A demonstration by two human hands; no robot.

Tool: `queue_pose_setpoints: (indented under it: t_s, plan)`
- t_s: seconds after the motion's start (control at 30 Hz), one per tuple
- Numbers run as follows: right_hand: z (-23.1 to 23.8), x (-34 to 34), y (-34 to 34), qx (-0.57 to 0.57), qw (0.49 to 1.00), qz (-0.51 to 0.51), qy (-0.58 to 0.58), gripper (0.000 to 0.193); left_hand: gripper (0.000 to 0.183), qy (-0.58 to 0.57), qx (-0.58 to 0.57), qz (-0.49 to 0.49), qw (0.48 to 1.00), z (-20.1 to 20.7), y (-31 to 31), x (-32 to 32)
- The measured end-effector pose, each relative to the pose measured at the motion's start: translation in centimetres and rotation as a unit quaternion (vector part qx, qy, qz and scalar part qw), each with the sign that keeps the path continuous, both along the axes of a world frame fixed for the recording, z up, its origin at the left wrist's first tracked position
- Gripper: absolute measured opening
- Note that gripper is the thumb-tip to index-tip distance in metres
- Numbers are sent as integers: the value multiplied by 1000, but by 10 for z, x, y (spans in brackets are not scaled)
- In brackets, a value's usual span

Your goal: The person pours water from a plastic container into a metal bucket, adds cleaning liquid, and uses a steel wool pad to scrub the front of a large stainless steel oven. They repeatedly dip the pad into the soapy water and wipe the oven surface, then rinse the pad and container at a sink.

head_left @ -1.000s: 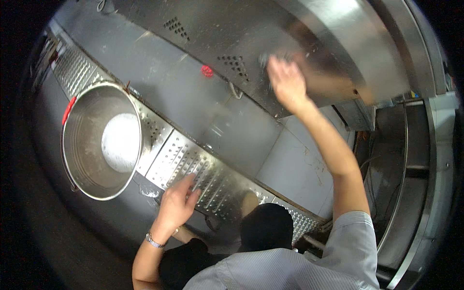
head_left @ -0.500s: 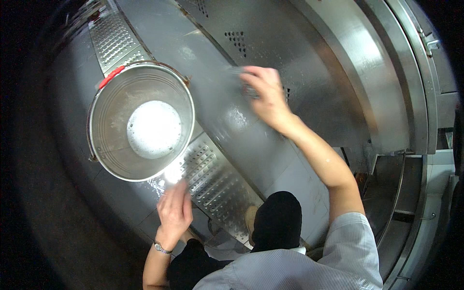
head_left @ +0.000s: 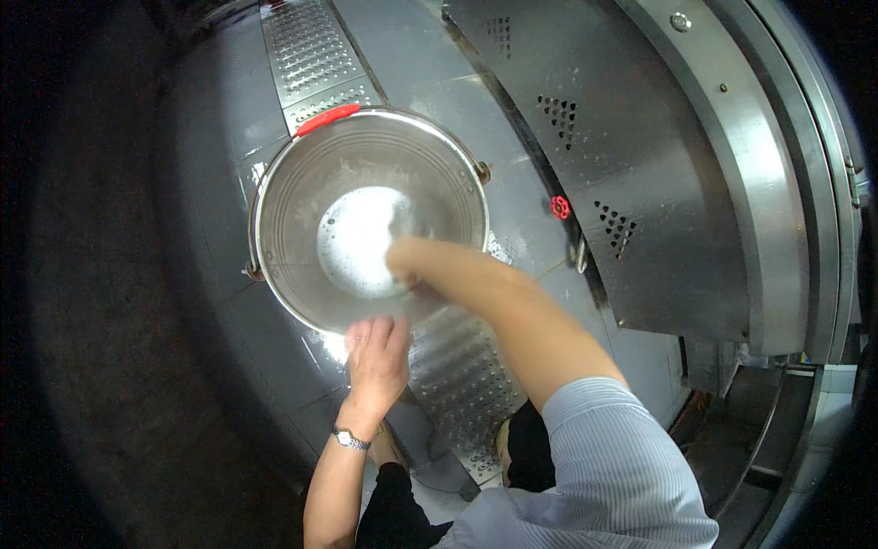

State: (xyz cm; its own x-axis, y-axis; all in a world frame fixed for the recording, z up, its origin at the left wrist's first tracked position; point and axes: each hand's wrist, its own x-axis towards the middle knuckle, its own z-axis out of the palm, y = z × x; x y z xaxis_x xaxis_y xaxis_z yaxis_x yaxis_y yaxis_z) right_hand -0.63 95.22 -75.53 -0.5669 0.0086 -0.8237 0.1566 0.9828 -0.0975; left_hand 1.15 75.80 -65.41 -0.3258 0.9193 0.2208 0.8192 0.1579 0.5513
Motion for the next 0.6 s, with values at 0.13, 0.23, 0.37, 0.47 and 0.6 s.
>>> queue_pose_setpoints:
  t_s: [0.13, 0.23, 0.37, 0.47, 0.6]
  plan:
    - [-23, 2, 13, 71, 996, 54, 18, 16, 29, -8, 8, 1, 1000, 3, 6, 3]
    - [-27, 2, 19, 45, 998, 33, 35, 19, 28, 1, 14, 18, 1000, 0, 4, 2]
    - [-13, 0, -13, -43, 997, 35, 60, 25, 28, 5, 21, 27, 999, -1, 4, 0]
    - [37, 1, -16, -98, 972, -125, 174, 25, 27, 8, 29, 20, 999, 0, 6, 1]
    - [145, 44, 14, -105, 868, -211, 436, 32, 28, 9, 33, 8, 999, 0, 7, 3]
